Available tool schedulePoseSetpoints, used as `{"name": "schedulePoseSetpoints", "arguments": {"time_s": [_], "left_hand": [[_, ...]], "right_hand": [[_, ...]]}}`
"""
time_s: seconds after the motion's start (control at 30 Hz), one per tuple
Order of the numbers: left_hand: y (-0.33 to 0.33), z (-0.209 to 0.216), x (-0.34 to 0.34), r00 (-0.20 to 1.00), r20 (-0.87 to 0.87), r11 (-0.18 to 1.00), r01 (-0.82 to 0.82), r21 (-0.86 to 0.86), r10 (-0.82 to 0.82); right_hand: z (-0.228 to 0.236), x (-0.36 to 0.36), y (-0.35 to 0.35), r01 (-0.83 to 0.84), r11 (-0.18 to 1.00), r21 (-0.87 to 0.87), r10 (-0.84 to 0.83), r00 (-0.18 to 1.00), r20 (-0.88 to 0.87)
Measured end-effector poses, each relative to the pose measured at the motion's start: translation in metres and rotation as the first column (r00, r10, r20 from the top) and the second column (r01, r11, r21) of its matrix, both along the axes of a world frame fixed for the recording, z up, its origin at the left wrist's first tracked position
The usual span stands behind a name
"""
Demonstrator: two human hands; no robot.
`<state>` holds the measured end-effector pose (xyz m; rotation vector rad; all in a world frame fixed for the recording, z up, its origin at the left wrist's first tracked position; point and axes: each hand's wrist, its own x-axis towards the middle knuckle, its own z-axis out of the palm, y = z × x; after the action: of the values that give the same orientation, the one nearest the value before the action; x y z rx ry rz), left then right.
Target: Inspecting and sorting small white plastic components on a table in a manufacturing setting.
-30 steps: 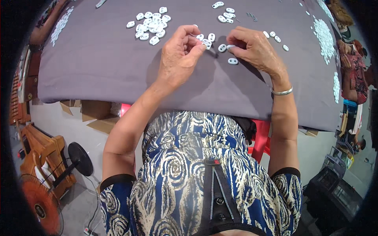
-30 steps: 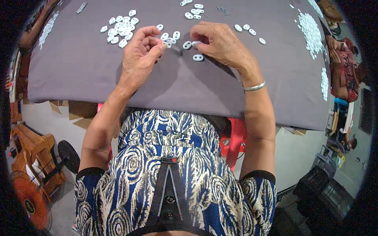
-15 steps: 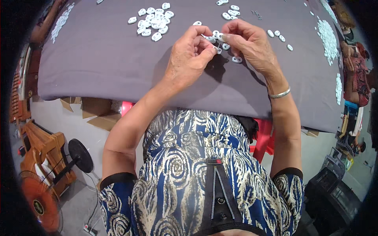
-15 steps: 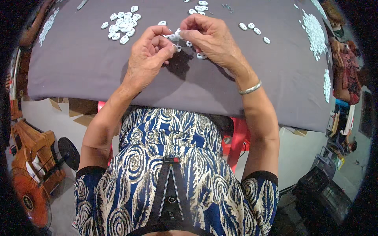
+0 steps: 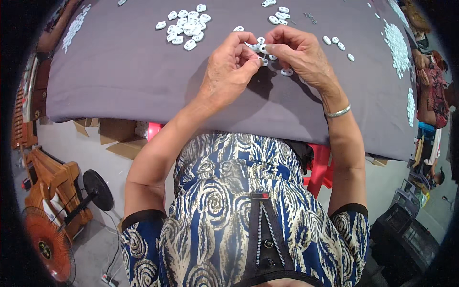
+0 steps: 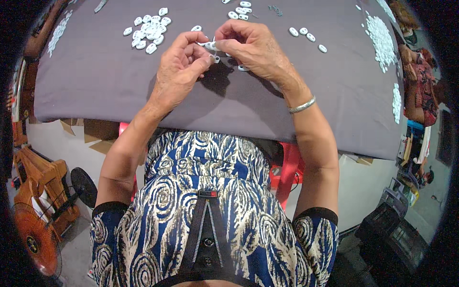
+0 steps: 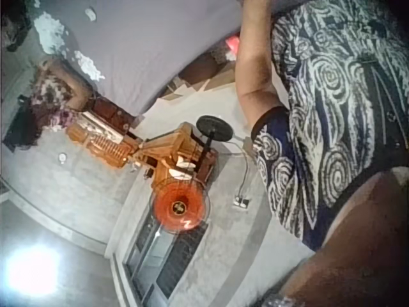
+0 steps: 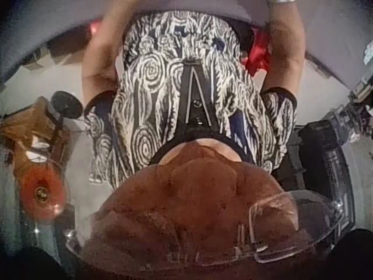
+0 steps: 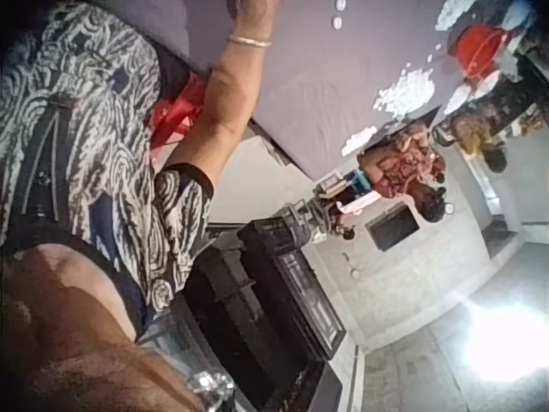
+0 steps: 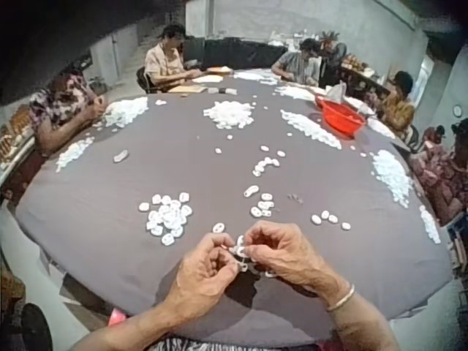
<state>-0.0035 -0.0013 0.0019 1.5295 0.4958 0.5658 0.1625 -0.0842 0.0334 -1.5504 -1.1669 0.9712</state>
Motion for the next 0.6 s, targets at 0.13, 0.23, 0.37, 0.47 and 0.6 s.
{"name": "schedulePoseSetpoints", "arguments": {"time_s": [0.13,0.23,0.37,0.47,0.6], "left_hand": [[0.0001,0.0001,0.0004,1.000,0.015,1.000,-0.002,-0.007,0.002],[-0.0002,0.0002,-0.0008,1.000,0.018,1.000,-0.001,-0.028,0.002],[-0.0006,-0.0013,-0.0006,0.998,0.065,0.996,-0.015,-0.084,0.020],[-0.0023,-0.0033,0.0014,0.994,0.093,0.993,-0.051,-0.102,0.061],[-0.0003,-0.0032,0.0014,0.995,0.074,0.997,-0.057,-0.061,0.061]], "right_hand": [[0.0003,-0.0002,-0.0002,-0.025,1.000,0.011,0.025,0.999,0.026],[-0.0002,-0.0012,-0.0004,-0.041,0.999,0.014,0.041,0.999,0.000],[-0.0034,-0.0048,0.0001,-0.065,0.998,-0.003,0.065,0.998,-0.024],[-0.0047,-0.0052,0.0001,-0.068,0.996,0.056,0.067,0.997,0.023],[-0.0032,-0.0027,-0.0008,-0.082,0.996,-0.027,0.081,0.996,-0.029]]}}
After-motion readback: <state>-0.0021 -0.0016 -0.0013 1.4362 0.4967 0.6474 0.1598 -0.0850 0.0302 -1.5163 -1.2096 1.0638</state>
